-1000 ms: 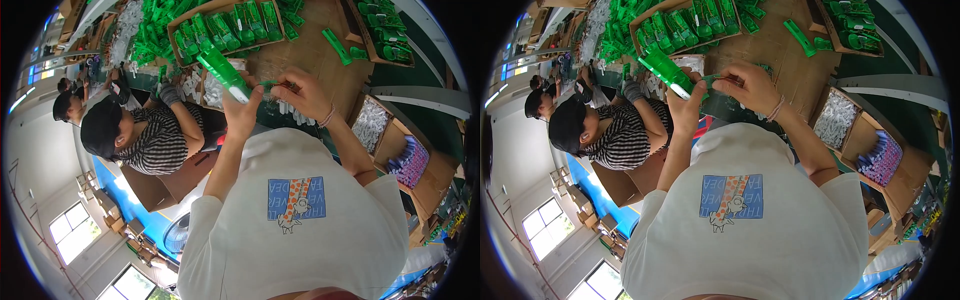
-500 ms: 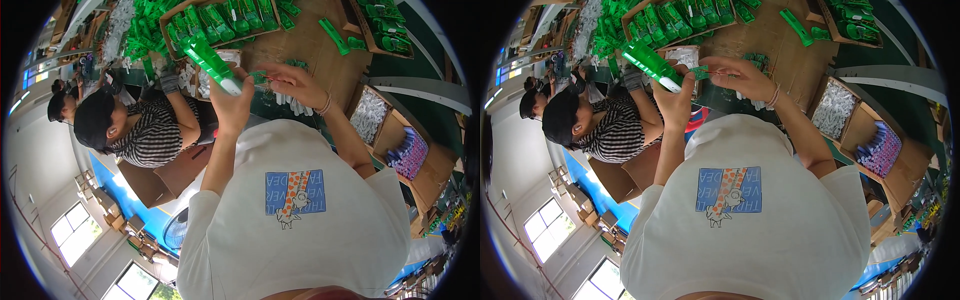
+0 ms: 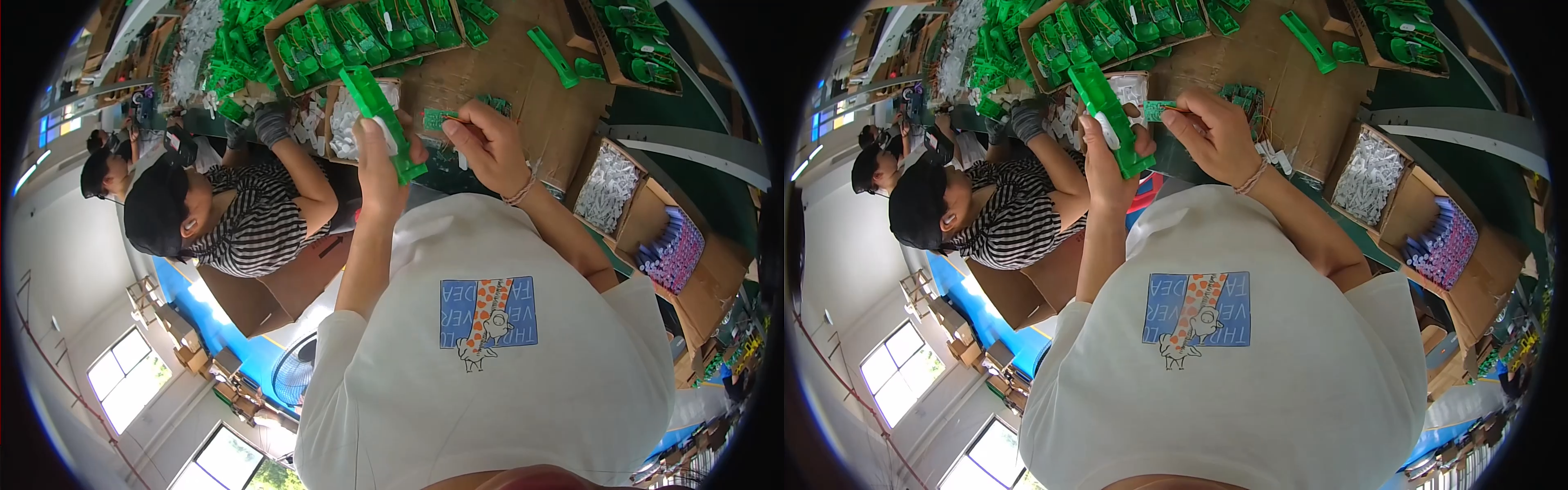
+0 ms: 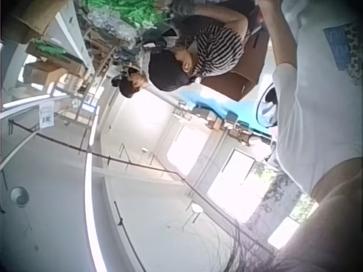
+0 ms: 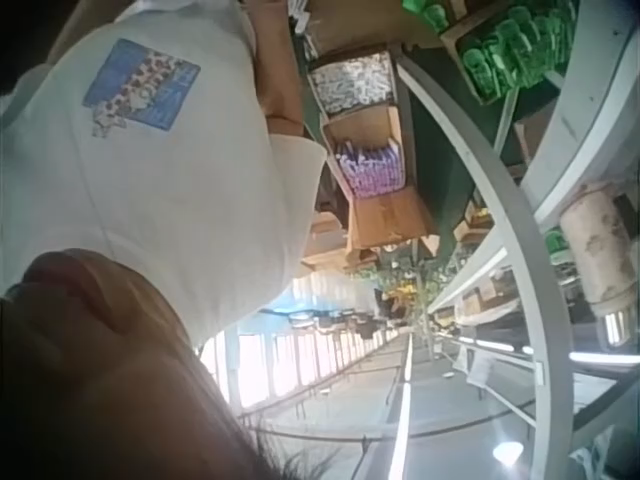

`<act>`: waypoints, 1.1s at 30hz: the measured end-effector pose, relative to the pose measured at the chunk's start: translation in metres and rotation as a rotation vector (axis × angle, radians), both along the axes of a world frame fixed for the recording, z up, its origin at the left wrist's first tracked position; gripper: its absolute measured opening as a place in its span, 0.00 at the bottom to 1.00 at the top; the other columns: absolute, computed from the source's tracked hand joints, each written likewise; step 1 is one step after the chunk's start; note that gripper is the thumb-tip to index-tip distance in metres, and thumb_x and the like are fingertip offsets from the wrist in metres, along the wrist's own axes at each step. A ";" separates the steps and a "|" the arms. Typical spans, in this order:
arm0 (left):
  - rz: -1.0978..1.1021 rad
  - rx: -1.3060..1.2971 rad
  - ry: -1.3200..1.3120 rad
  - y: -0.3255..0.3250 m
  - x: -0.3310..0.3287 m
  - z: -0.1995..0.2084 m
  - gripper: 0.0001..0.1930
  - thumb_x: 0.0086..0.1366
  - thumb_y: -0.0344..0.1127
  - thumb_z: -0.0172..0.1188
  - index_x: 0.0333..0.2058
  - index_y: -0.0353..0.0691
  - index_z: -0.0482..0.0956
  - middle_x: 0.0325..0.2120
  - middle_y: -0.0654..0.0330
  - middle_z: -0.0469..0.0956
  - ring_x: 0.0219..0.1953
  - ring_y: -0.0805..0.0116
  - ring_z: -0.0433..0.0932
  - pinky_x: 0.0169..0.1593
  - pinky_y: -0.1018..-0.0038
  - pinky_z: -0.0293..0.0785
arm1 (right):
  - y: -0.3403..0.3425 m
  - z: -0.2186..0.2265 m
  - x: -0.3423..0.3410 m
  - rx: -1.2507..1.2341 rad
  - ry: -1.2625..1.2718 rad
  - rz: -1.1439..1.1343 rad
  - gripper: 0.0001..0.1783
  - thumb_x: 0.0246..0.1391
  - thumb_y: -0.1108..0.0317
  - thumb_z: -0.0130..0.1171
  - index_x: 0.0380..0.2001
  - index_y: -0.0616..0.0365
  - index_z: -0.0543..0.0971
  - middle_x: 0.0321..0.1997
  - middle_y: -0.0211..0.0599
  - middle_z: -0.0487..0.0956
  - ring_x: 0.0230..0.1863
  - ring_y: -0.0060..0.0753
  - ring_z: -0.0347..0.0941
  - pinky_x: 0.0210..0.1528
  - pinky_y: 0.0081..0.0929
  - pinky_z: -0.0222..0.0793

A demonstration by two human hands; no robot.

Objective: Assembling small components into green plastic housings at a factory workbench.

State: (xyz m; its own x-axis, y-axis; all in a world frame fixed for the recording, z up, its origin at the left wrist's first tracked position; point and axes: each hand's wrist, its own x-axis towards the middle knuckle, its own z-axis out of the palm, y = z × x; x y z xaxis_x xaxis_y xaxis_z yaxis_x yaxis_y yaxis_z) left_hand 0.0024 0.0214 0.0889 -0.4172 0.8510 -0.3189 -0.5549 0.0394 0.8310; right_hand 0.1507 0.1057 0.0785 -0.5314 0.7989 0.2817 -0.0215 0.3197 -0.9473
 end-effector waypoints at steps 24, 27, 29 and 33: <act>-0.177 0.122 -0.265 0.023 0.031 -0.015 0.24 0.74 0.46 0.36 0.61 0.39 0.60 0.56 0.55 0.68 0.54 0.62 0.70 0.59 0.64 0.65 | -0.001 0.026 0.009 0.102 -0.217 -0.016 0.08 0.53 0.68 0.60 0.26 0.61 0.75 0.19 0.40 0.72 0.17 0.40 0.68 0.19 0.31 0.61; -0.144 0.157 -0.250 0.028 0.033 -0.008 0.24 0.74 0.45 0.38 0.62 0.38 0.59 0.56 0.54 0.68 0.54 0.63 0.70 0.59 0.65 0.64 | 0.002 0.022 0.011 0.026 -0.211 -0.005 0.09 0.53 0.68 0.60 0.25 0.62 0.76 0.17 0.41 0.72 0.15 0.39 0.67 0.19 0.31 0.60; -0.114 0.171 -0.154 0.031 0.039 0.004 0.24 0.74 0.43 0.38 0.63 0.37 0.57 0.55 0.53 0.68 0.54 0.63 0.70 0.59 0.66 0.64 | 0.003 0.021 0.013 0.010 -0.205 -0.017 0.10 0.53 0.67 0.60 0.24 0.63 0.76 0.16 0.42 0.71 0.14 0.38 0.66 0.18 0.30 0.60; -0.040 0.167 -0.029 0.031 0.042 0.002 0.24 0.74 0.39 0.38 0.64 0.34 0.55 0.54 0.51 0.70 0.55 0.64 0.71 0.58 0.67 0.66 | 0.009 0.023 0.014 -0.184 -0.211 0.011 0.12 0.51 0.67 0.62 0.20 0.65 0.77 0.12 0.38 0.69 0.13 0.28 0.62 0.18 0.26 0.57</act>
